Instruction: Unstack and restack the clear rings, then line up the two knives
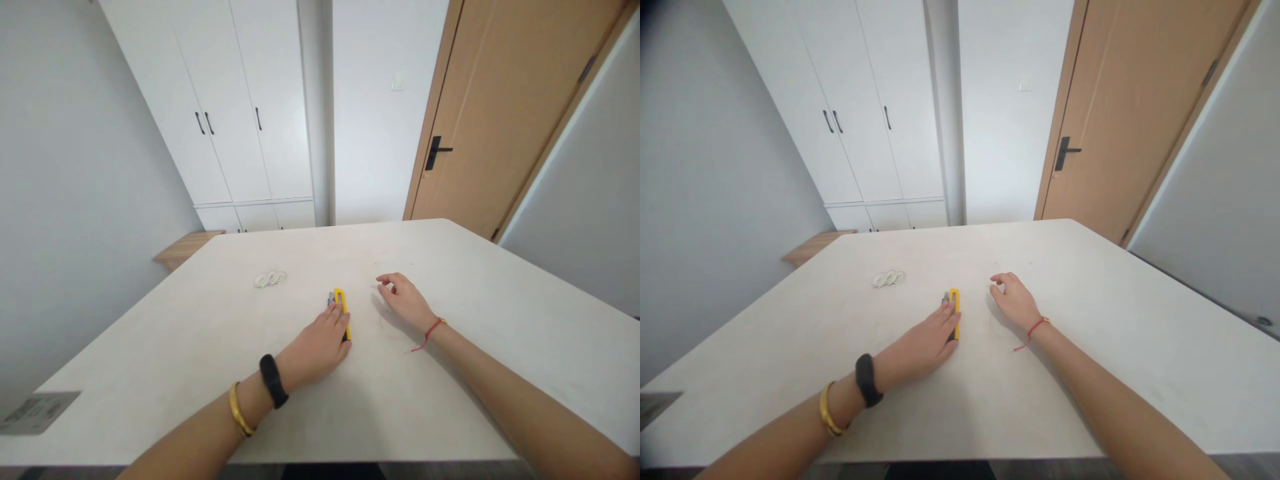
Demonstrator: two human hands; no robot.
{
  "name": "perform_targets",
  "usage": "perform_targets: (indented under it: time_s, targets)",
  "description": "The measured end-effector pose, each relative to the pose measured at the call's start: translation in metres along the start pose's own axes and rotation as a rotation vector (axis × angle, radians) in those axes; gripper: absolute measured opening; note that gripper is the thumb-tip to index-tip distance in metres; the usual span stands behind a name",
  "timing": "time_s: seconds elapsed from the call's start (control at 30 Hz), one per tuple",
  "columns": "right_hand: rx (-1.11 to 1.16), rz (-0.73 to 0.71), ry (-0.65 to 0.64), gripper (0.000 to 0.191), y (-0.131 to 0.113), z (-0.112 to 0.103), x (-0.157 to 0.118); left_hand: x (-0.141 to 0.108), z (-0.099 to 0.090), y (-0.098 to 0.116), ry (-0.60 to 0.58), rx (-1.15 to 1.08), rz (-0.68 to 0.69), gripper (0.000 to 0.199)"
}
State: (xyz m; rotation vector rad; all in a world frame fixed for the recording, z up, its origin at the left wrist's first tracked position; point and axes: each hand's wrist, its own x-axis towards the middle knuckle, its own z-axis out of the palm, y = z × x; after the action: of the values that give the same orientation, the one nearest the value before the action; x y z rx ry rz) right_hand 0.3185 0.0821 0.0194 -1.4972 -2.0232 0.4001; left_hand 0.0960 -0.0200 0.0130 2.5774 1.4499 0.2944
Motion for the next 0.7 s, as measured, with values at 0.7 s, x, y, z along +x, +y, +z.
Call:
perform_targets:
  time_s: [0.7]
  targets:
    - [-0.05,-0.039,-0.084,0.036,0.005,0.017,-0.001,-0.114,-0.03,-0.11,0.02,-0.045,-0.231,0.059]
